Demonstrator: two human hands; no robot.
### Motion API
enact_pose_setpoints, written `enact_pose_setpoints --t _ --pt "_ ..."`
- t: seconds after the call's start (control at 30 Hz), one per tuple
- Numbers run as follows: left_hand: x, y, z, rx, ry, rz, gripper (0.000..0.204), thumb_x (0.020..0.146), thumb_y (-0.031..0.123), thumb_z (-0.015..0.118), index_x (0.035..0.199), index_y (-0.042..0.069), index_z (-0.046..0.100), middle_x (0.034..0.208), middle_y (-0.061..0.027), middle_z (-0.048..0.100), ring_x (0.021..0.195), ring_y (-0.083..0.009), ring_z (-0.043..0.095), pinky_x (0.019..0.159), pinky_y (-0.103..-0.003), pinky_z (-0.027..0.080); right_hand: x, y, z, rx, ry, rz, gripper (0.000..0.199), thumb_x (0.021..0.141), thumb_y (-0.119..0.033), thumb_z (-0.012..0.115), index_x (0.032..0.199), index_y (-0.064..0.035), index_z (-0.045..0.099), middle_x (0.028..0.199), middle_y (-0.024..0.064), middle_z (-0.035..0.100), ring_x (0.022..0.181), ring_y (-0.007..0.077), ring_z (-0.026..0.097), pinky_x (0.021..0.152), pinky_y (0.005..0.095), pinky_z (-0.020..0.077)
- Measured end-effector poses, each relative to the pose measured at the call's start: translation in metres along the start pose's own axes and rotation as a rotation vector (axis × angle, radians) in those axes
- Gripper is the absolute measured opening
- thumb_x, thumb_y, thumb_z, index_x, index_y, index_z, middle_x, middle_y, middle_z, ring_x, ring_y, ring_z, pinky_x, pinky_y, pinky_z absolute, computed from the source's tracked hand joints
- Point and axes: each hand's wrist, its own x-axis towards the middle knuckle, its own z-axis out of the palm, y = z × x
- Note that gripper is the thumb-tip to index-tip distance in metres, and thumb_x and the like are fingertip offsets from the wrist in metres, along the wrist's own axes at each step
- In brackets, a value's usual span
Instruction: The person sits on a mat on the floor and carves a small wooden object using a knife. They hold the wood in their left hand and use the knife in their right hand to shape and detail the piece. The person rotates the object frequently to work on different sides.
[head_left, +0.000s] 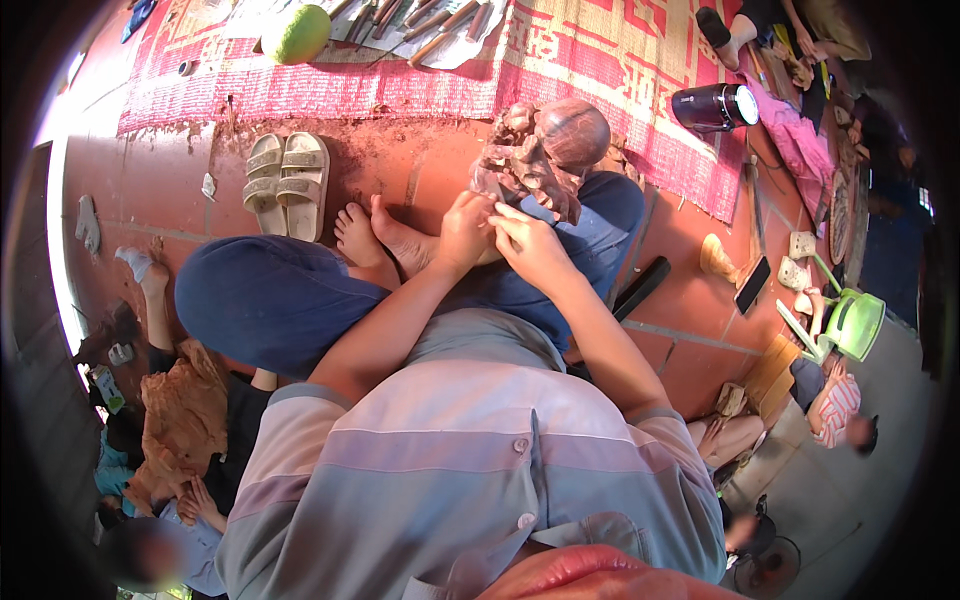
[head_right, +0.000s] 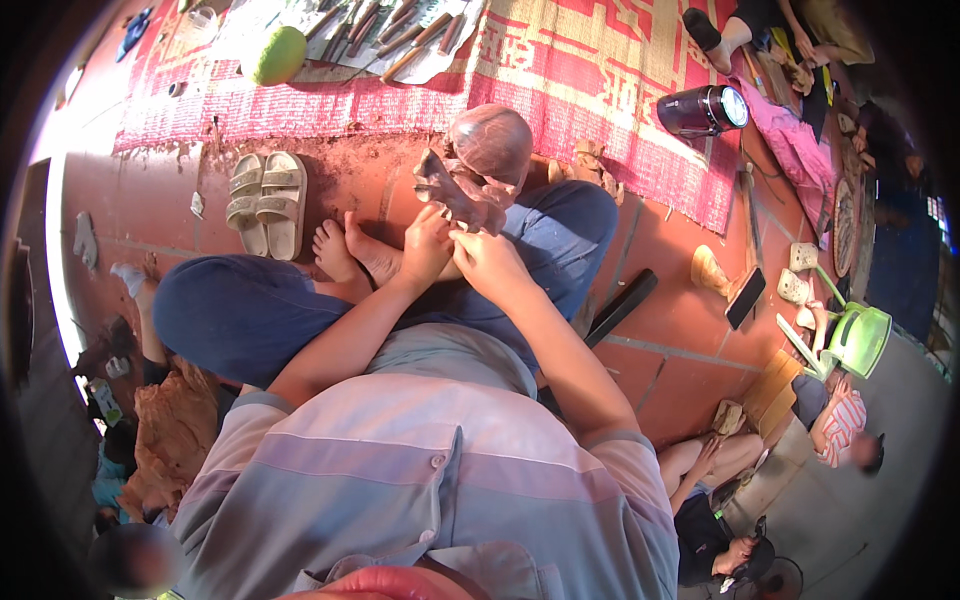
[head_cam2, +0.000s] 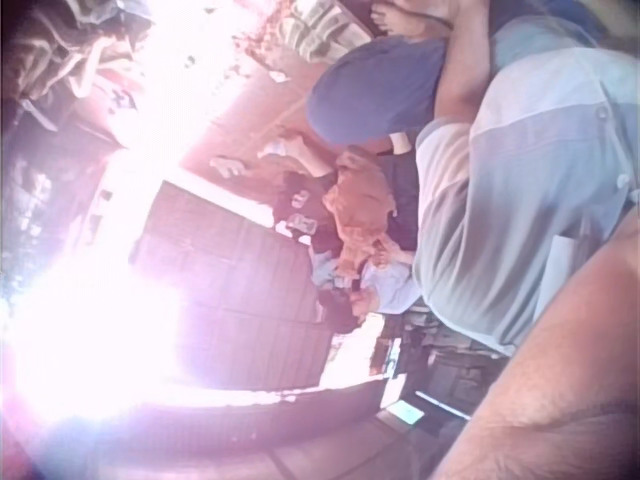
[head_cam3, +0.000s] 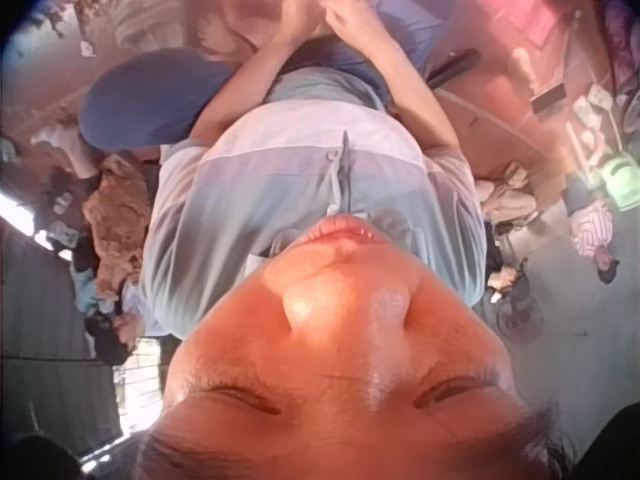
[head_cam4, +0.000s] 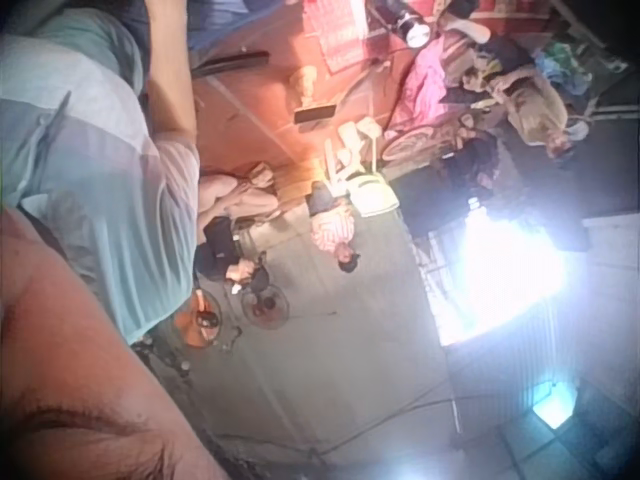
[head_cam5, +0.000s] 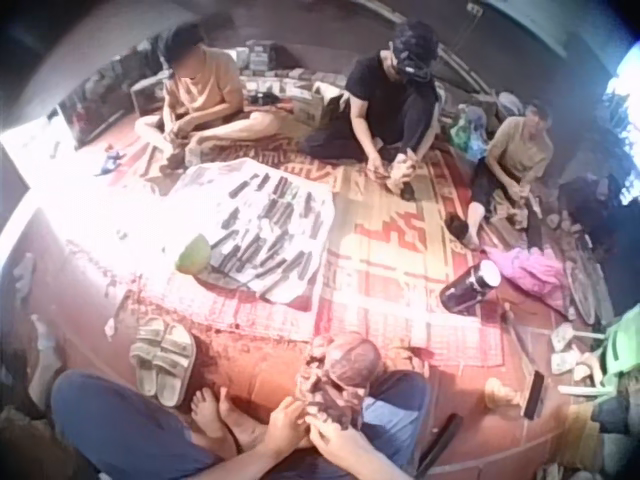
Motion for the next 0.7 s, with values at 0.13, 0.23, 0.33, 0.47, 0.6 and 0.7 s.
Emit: enact_pose_setpoints --t 0.13,0.23,0.33,0.47,0.6,0.7 --pt "0.006 0.003 0.000 -0.042 0.123 -0.019 0.025 0.066 -0.003 0.065 0.090 0.002 0.061 0.087 -0.0142 0.061 0.078 -0.0324 0.062 0.069 -0.036 0.052 0.016 -0.014 -0.008 -0.028 0.025 -0.147 0.021 0.083 -0.007 0.053 0.096 0.0029 0.066 0.108 0.0267 0.060 0.083 0.0347 0.065 0.074 0.0352 0.0513" --pt "0.014 -0.009 -0.004 -0.016 0.119 -0.093 0.028 0.066 -0.002 0.066 0.094 0.002 0.062 0.087 -0.0151 0.061 0.079 -0.0322 0.062 0.069 -0.036 0.052 0.025 0.004 0.004 -0.006 -0.032 -0.090 0.021 0.084 -0.008 0.052 0.095 0.0029 0.066 0.108 0.0263 0.060 0.086 0.0351 0.064 0.073 0.0355 0.0513" --pt "0.000 0.002 -0.003 -0.009 0.038 -0.030 0.029 0.066 -0.003 0.066 0.095 0.002 0.063 0.088 -0.0141 0.062 0.081 -0.0303 0.063 0.071 -0.034 0.052 0.008 -0.002 -0.006 -0.002 -0.087 -0.042 0.021 0.084 -0.007 0.052 0.095 0.0027 0.066 0.107 0.0262 0.060 0.092 0.0365 0.062 0.077 0.0359 0.0504" --pt "0.004 -0.004 -0.003 -0.002 0.074 -0.063 0.028 0.066 -0.002 0.066 0.094 0.002 0.062 0.090 -0.0147 0.061 0.083 -0.0306 0.063 0.073 -0.034 0.051 0.025 -0.008 -0.001 -0.054 -0.063 -0.080 0.021 0.084 -0.007 0.052 0.098 0.0029 0.065 0.104 0.0270 0.060 0.098 0.0369 0.061 0.083 0.0372 0.0490" --pt "0.001 -0.013 -0.002 0.032 0.076 -0.088 0.029 0.068 0.001 0.066 0.096 0.003 0.063 0.090 -0.0151 0.061 0.081 -0.0321 0.062 0.071 -0.035 0.052 0.012 0.003 0.005 0.006 -0.088 -0.067 0.023 0.082 -0.005 0.054 0.101 0.0047 0.064 0.110 0.0258 0.059 0.099 0.0368 0.060 0.086 0.0372 0.0484" --pt "-0.003 -0.006 0.001 -0.084 0.061 -0.071 0.026 0.069 0.002 0.065 0.094 0.002 0.062 0.090 -0.0158 0.061 0.081 -0.0333 0.062 0.072 -0.037 0.052 0.011 -0.008 -0.002 -0.023 -0.129 0.005 0.023 0.082 -0.005 0.054 0.100 0.0060 0.063 0.112 0.0262 0.058 0.102 0.0370 0.058 0.087 0.0377 0.0473"
